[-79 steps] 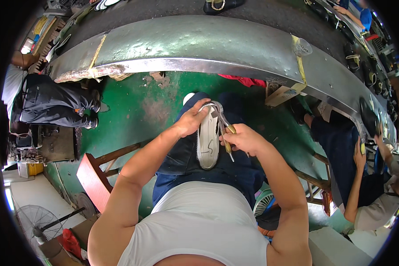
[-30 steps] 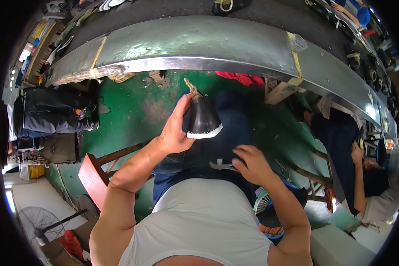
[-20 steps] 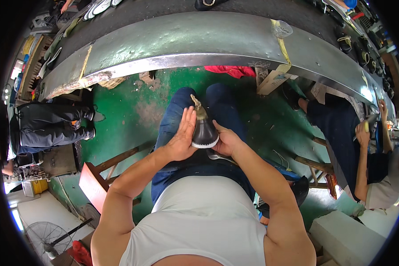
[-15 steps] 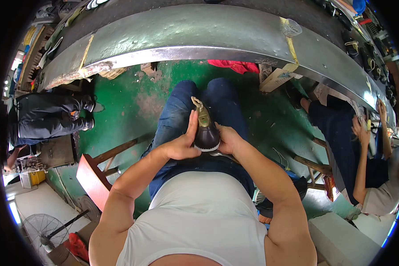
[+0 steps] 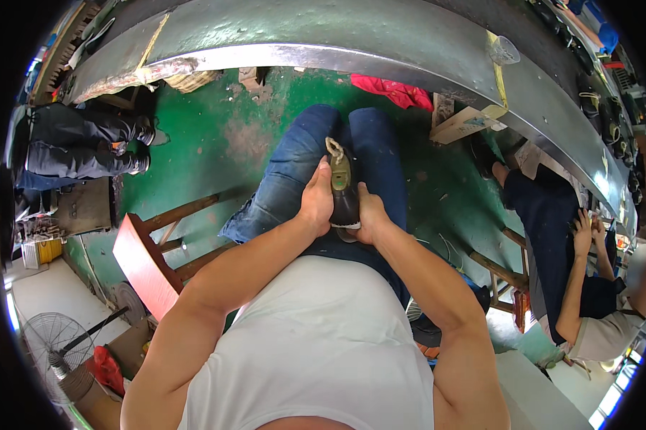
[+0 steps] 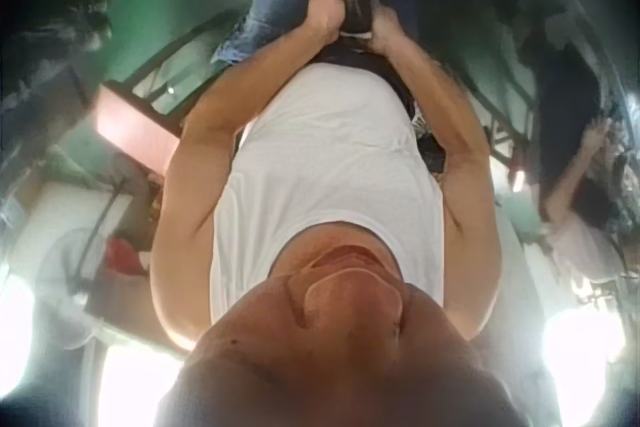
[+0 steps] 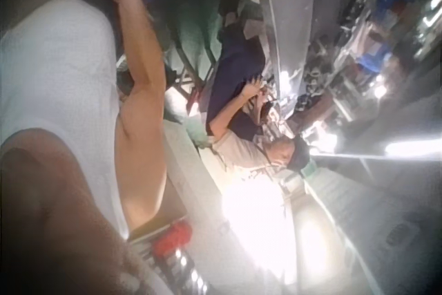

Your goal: Manually assemble and last shoes using hand tools on a production line.

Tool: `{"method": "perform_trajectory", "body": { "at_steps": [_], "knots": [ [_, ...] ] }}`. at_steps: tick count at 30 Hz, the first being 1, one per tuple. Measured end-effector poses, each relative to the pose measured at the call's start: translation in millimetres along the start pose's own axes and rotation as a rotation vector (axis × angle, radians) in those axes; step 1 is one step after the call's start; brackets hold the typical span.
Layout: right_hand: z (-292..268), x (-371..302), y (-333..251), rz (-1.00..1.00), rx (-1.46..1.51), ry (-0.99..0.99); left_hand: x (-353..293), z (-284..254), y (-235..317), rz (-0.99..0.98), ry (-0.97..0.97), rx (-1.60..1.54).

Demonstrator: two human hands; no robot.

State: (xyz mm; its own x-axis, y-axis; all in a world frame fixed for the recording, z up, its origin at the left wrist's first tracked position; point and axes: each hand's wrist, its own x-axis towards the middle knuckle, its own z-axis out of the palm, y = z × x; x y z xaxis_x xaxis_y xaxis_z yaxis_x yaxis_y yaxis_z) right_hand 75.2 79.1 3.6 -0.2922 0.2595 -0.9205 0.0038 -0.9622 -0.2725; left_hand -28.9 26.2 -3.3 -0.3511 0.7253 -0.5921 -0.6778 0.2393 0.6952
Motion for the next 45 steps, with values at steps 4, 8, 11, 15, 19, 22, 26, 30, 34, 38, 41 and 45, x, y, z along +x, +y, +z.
{"method": "perform_trajectory", "body": {
  "at_steps": [4,8,11,15,19,22,26,30,34,38,41,45],
  "knots": [
    [-6,-5,1,-0.025,-0.068,0.026,7,2,-1,0.087,-0.016,0.133],
    [-3,-15,3,-0.063,-0.164,0.076,12,-1,-6,0.079,-0.050,0.086],
    [-18,-11,-17,-0.083,-0.378,0.035,17,0,-6,0.010,-0.026,0.095],
    [-23,-35,-52,-0.344,-1.574,0.139,14,16,11,-0.067,0.026,0.146],
    [-38,-54,-61,-1.182,-1.298,-0.061,21,21,18,-0.087,0.028,0.228],
    [-24,-62,-69,-1.273,-1.408,-0.236,26,21,13,-0.076,0.055,0.226],
    [-20,-47,-71,-1.341,-1.608,-0.319,28,20,19,-0.140,0.009,0.183],
    [-7,-54,-70,-1.417,-1.713,-0.247,34,14,21,-0.190,-0.018,0.196],
    [0,-51,-59,-1.502,-1.766,-0.141,28,19,30,-0.192,-0.014,0.198],
    [13,-46,-55,-1.519,-1.805,-0.072,34,9,35,-0.237,-0.014,0.198],
    [18,-44,-65,-1.583,-1.739,-0.050,38,-11,54,-0.268,-0.451,-0.001],
    [27,-71,-98,-1.475,-1.618,-0.045,12,-52,98,0.209,-0.533,0.932]
  ]
}}
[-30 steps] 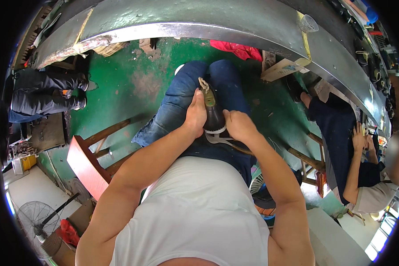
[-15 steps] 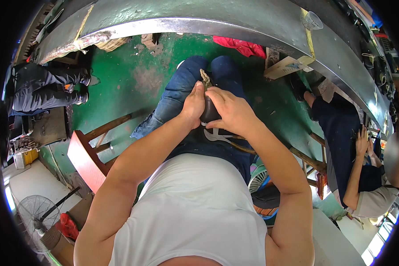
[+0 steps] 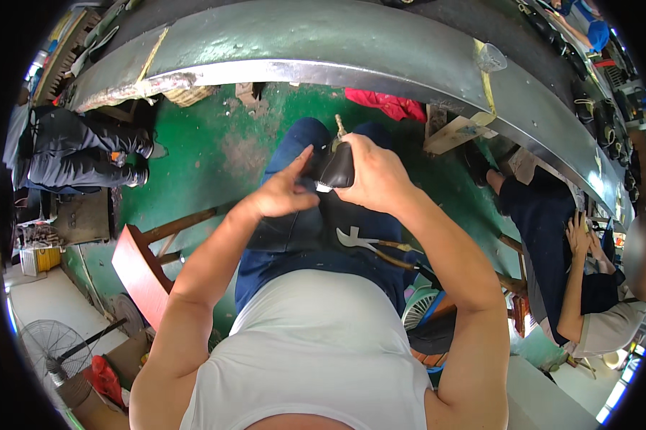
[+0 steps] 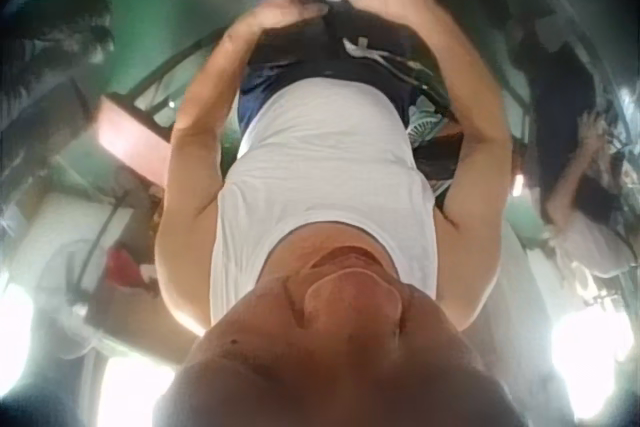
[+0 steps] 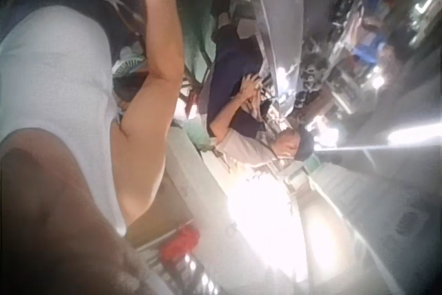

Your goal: Manually assemble and last shoes using hand tools on a production line.

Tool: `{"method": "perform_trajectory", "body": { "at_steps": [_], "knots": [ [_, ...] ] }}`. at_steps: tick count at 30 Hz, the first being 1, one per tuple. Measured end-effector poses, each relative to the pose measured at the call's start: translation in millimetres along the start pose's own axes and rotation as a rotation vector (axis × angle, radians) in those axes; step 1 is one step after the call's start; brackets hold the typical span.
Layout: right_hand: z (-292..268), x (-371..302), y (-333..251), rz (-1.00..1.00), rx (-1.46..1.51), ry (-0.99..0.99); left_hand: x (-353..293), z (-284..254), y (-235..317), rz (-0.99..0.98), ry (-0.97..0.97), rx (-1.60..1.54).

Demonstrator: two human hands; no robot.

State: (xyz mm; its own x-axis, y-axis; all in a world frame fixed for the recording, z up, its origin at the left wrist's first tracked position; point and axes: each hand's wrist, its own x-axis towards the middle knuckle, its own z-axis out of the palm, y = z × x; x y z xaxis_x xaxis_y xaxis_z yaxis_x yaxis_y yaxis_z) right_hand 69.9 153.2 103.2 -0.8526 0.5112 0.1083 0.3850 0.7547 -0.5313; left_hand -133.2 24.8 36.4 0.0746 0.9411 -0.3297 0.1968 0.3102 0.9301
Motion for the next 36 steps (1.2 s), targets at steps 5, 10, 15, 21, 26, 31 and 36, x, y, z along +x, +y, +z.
{"method": "perform_trajectory", "body": {
  "at_steps": [5,10,15,21,26,31,36],
  "knots": [
    [-36,0,-10,0.166,0.512,0.050,25,19,2,0.450,0.358,0.371],
    [-11,-90,12,0.205,0.078,-0.118,14,27,18,0.259,0.266,-0.166],
    [22,-163,18,0.392,0.096,-0.549,21,41,-10,-0.036,0.268,-0.191],
    [-24,-164,33,0.393,0.268,-0.445,31,52,-23,-0.264,0.281,0.232],
    [-18,-150,18,0.683,0.832,-0.340,32,33,-37,-0.313,0.069,0.071],
    [-6,-115,15,0.560,0.295,-0.601,15,32,-20,-0.345,-0.229,-0.427],
    [20,-107,25,0.125,-0.051,-0.272,-1,70,-43,-0.176,0.035,-0.507]
  ]
}}
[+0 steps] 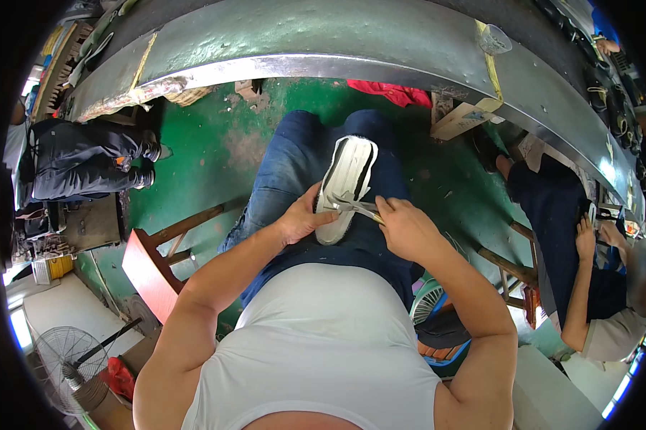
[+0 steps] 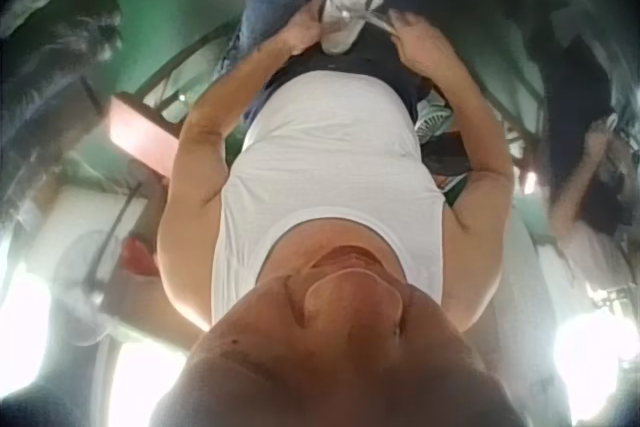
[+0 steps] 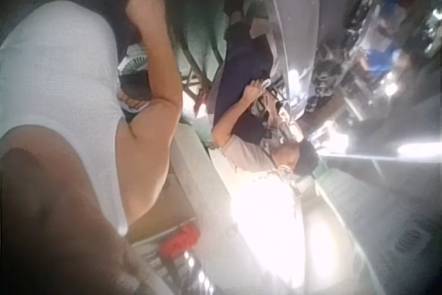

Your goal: Manually assemble and last shoes using hand tools on a production line.

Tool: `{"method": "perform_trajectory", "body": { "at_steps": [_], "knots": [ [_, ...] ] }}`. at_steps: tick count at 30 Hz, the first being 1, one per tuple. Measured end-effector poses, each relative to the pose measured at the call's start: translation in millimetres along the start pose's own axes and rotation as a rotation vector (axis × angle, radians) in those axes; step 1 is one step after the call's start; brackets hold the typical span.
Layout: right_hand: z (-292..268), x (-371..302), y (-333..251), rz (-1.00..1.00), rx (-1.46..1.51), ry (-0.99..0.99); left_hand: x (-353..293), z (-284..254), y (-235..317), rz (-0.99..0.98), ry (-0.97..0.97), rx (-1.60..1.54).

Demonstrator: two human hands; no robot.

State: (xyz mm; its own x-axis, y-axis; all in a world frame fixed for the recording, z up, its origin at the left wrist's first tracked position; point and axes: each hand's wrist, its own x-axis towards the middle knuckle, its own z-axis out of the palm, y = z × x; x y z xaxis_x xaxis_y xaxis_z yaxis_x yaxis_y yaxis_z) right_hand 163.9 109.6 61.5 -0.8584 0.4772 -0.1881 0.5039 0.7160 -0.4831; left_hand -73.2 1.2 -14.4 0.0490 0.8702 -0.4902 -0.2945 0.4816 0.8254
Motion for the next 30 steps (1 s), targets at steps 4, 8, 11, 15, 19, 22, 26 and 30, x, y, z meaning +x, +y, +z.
{"method": "perform_trajectory", "body": {
  "at_steps": [4,8,11,15,19,22,26,30],
  "knots": [
    [-5,12,-6,-0.102,-0.320,0.042,-1,1,-2,-0.011,0.031,0.090],
    [-22,26,-10,-0.145,-0.424,-0.027,1,-5,-11,-0.006,0.030,0.097],
    [-22,32,-9,-0.082,-0.262,-0.221,1,-2,-14,0.026,-0.027,0.057],
    [-7,36,-17,-0.033,0.116,-0.277,0,-7,-9,-0.044,-0.155,-0.048],
    [-12,16,-10,0.011,0.238,-0.232,-2,-2,1,-0.016,-0.112,0.121],
    [-17,14,-7,0.021,0.194,-0.224,-2,2,-4,0.084,-0.115,0.307],
    [-60,36,-30,0.260,0.087,-0.614,2,-2,-19,0.145,-0.077,0.478],
    [-78,58,-37,0.231,-0.023,-0.740,-7,14,30,-0.126,-0.246,-0.583]
  ]
}}
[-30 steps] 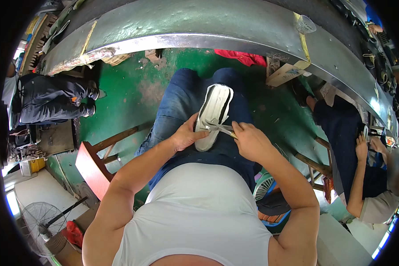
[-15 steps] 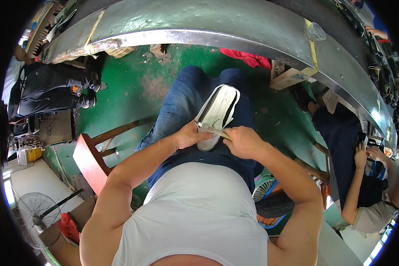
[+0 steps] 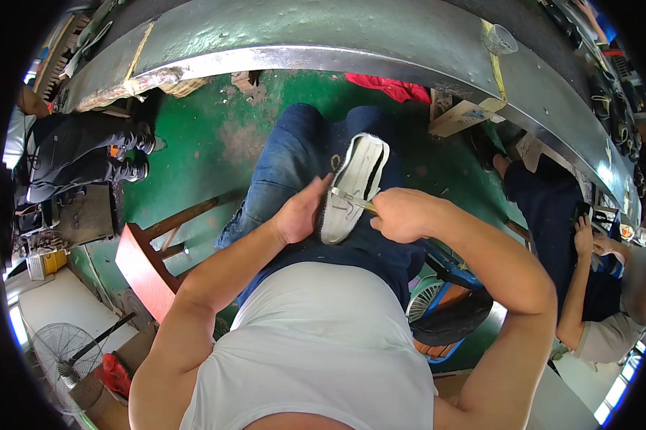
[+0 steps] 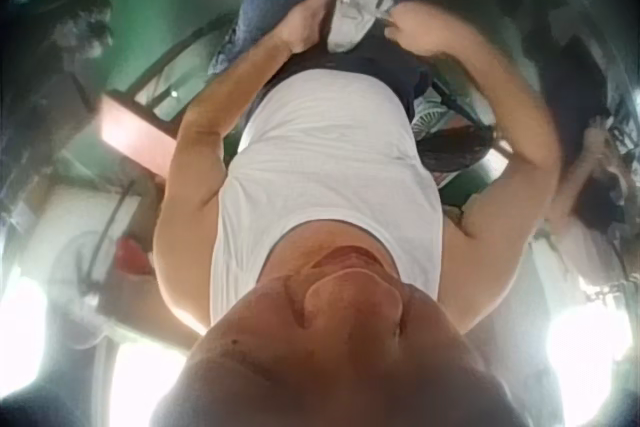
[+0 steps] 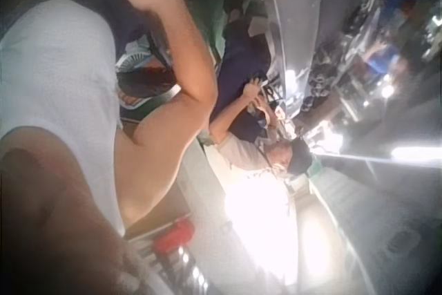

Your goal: Manually assemble and last shoes using hand tools on a production line.

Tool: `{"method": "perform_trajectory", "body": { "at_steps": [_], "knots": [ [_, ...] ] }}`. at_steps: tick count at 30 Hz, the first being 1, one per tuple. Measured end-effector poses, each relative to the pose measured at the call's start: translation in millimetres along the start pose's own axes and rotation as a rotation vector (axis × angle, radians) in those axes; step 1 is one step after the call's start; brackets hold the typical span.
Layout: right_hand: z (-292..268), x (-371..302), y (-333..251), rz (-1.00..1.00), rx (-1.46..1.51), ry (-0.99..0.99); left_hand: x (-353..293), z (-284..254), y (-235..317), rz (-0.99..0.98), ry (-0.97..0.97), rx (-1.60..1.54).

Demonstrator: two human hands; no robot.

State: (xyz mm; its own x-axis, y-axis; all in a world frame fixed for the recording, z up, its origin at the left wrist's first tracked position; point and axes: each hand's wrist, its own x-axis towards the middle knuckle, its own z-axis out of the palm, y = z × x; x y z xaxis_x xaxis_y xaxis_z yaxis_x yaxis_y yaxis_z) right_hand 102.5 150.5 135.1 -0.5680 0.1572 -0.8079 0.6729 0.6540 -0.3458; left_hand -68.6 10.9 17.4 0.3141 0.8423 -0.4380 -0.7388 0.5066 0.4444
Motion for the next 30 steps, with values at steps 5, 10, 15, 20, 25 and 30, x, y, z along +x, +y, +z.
{"method": "perform_trajectory", "body": {
  "at_steps": [5,10,15,20,25,30],
  "knots": [
    [74,45,23,-0.262,0.063,0.412,26,-31,-36,0.110,0.408,-0.060],
    [119,52,4,-0.228,0.223,0.658,37,-51,-44,0.298,0.692,0.453],
    [75,29,27,-0.176,0.267,0.317,39,-47,-39,0.388,0.797,0.966],
    [86,51,40,-0.155,0.043,0.846,31,-28,-27,0.505,0.699,1.121],
    [93,64,52,-0.012,0.212,0.794,28,-25,-20,0.539,0.497,1.610],
    [40,39,65,0.012,0.711,0.346,30,-26,2,0.405,0.380,1.639]
  ]
}}
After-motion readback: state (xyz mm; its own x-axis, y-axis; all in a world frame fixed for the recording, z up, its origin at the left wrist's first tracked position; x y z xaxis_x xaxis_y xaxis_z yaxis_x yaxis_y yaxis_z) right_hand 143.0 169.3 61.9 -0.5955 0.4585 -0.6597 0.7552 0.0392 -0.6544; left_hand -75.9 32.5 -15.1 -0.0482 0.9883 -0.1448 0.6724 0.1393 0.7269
